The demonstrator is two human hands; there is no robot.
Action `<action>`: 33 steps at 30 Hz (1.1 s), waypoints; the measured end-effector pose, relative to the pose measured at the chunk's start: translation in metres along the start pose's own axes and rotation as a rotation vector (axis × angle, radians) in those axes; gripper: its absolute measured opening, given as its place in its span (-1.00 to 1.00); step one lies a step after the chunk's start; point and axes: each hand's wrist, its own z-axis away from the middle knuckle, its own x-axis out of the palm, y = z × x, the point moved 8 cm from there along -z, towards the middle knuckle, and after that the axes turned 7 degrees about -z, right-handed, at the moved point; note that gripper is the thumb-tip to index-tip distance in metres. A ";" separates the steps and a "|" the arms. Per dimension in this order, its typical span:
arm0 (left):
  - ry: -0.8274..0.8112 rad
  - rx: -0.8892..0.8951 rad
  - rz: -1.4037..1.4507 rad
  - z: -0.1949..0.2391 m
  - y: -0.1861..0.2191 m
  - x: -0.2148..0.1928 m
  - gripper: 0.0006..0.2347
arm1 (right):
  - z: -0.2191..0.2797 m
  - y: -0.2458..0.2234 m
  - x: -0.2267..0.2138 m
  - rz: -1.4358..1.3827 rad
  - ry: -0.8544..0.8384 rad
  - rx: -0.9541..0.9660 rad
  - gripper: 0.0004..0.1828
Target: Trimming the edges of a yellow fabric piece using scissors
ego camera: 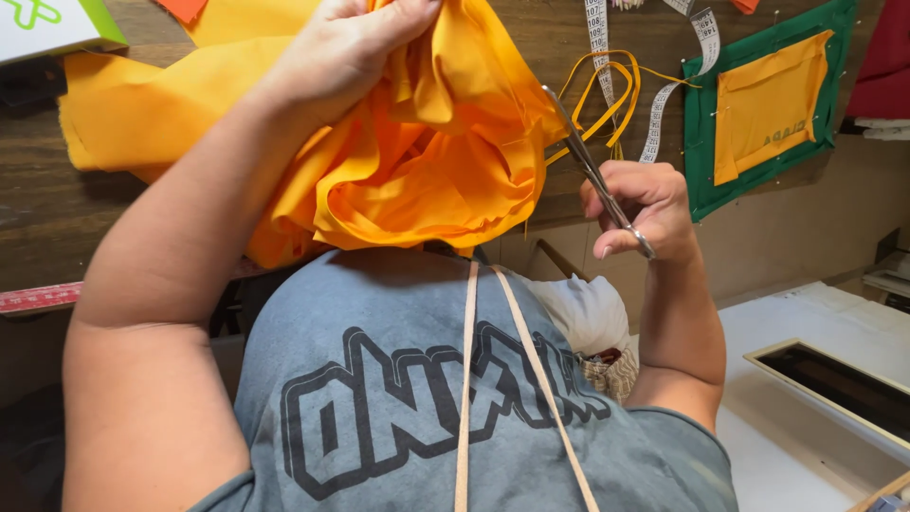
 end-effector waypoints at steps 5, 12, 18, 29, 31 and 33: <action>-0.135 0.120 -0.008 0.016 0.035 0.035 -0.61 | 0.006 -0.004 0.006 0.037 0.042 -0.001 -0.44; -0.255 0.338 -0.093 0.005 0.029 0.048 -0.88 | 0.012 0.000 0.008 0.034 0.077 0.068 -0.43; -0.116 0.564 -0.361 -0.003 0.037 0.056 -0.85 | 0.014 -0.002 0.006 0.085 0.131 0.069 -0.42; -0.182 0.503 -0.204 -0.012 0.026 0.057 -0.88 | 0.024 0.003 0.012 0.096 0.216 0.087 -0.41; -0.190 0.505 -0.199 -0.014 0.025 0.057 -0.88 | 0.026 0.004 0.011 0.115 0.231 0.095 -0.41; -0.192 0.531 -0.231 -0.016 0.023 0.057 -0.89 | 0.027 0.005 0.011 0.163 0.214 0.120 -0.42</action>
